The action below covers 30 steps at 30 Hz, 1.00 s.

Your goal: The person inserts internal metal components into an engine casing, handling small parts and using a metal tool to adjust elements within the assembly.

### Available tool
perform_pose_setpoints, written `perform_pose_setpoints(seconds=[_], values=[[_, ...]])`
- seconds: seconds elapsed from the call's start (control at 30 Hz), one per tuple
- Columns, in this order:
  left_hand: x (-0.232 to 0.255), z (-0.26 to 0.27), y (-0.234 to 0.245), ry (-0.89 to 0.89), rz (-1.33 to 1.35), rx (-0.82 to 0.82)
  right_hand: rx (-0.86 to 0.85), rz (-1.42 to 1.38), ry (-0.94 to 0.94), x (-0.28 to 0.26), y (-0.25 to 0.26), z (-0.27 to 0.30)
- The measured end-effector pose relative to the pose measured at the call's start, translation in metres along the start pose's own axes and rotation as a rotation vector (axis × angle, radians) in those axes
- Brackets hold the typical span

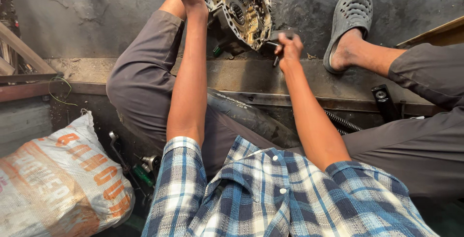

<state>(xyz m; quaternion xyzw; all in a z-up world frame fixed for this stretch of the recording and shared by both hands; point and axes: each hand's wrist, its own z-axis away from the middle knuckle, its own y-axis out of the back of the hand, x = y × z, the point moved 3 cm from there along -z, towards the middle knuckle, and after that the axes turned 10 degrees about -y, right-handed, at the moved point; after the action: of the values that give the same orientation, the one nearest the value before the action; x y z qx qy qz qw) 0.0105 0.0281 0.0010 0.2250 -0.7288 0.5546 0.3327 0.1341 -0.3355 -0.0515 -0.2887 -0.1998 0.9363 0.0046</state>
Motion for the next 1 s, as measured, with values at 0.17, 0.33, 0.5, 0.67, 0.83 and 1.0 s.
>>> perform_pose_setpoints(seconds=[0.17, 0.33, 0.5, 0.67, 0.83, 1.0], values=[[0.018, 0.008, -0.021, -0.019, 0.008, -0.02, -0.222, 0.3, -0.037, -0.007, -0.007, 0.004], [0.06, 0.019, -0.063, 0.03, -0.031, -0.078, 0.002, 0.264, 0.08, 0.003, -0.005, 0.009], [0.077, 0.026, -0.081, 0.002, -0.05, -0.148, 0.328, 0.522, 0.166, 0.003, 0.007, -0.003], [0.071, 0.026, -0.078, 0.013, -0.027, -0.093, 0.359, 0.468, 0.214, -0.005, 0.013, -0.018], [0.071, 0.028, -0.081, 0.044, -0.043, -0.132, 0.051, 0.472, 0.27, -0.027, -0.016, -0.048], [0.078, 0.033, -0.091, 0.007, -0.06, -0.135, -0.013, 0.544, 0.285, -0.056, -0.054, -0.058]])
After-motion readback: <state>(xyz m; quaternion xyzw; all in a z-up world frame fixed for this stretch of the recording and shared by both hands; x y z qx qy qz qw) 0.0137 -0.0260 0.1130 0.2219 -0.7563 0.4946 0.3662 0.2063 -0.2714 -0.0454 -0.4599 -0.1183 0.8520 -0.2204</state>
